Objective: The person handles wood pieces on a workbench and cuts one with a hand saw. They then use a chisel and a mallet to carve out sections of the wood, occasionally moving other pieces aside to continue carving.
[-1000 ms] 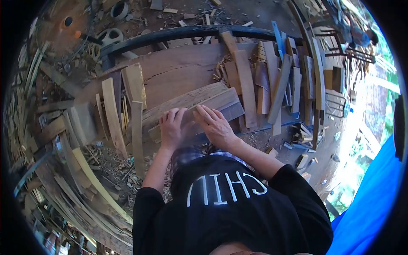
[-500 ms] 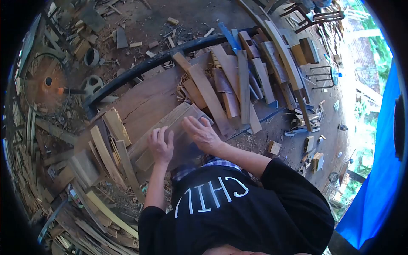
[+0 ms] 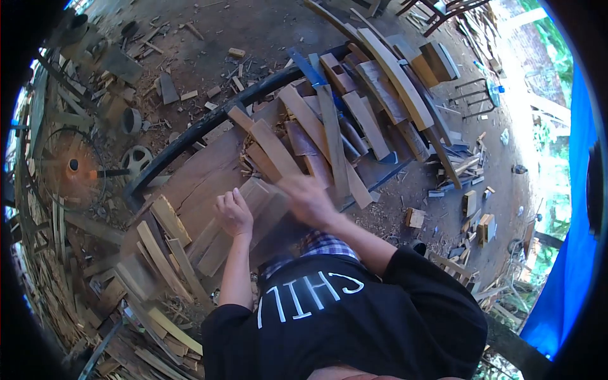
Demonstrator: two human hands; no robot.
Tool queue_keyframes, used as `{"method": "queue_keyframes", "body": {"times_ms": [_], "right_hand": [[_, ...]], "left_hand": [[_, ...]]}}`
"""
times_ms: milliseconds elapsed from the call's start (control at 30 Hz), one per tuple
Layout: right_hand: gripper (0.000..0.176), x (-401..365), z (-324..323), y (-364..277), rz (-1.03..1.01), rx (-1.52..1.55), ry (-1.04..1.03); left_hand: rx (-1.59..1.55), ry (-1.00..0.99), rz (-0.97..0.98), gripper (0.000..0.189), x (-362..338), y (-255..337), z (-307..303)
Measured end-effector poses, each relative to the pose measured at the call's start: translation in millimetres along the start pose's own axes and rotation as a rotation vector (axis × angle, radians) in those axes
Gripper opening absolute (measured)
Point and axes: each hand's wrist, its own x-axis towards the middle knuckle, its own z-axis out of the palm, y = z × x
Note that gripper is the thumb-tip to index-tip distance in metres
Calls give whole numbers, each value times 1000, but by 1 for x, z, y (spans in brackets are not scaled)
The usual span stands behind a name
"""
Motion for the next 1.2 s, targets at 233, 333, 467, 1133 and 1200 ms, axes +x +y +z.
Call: {"method": "queue_keyframes", "body": {"times_ms": [233,333,467,1133,1200], "right_hand": [[49,-15,-100,162,452,-441,356],[58,-16,-105,198,536,-500,225],[58,-19,-97,231,561,-399,250],[58,-51,-121,181,548,-522,-169],[60,-52,-121,180,575,-547,-244]], "left_hand": [[-51,42,-33,39,-5,6,2],[-56,83,-22,41,-6,5,4],[-60,102,-42,43,-7,3,6],[-16,100,-96,45,-5,11,2],[24,4,-118,45,-5,11,2]]}}
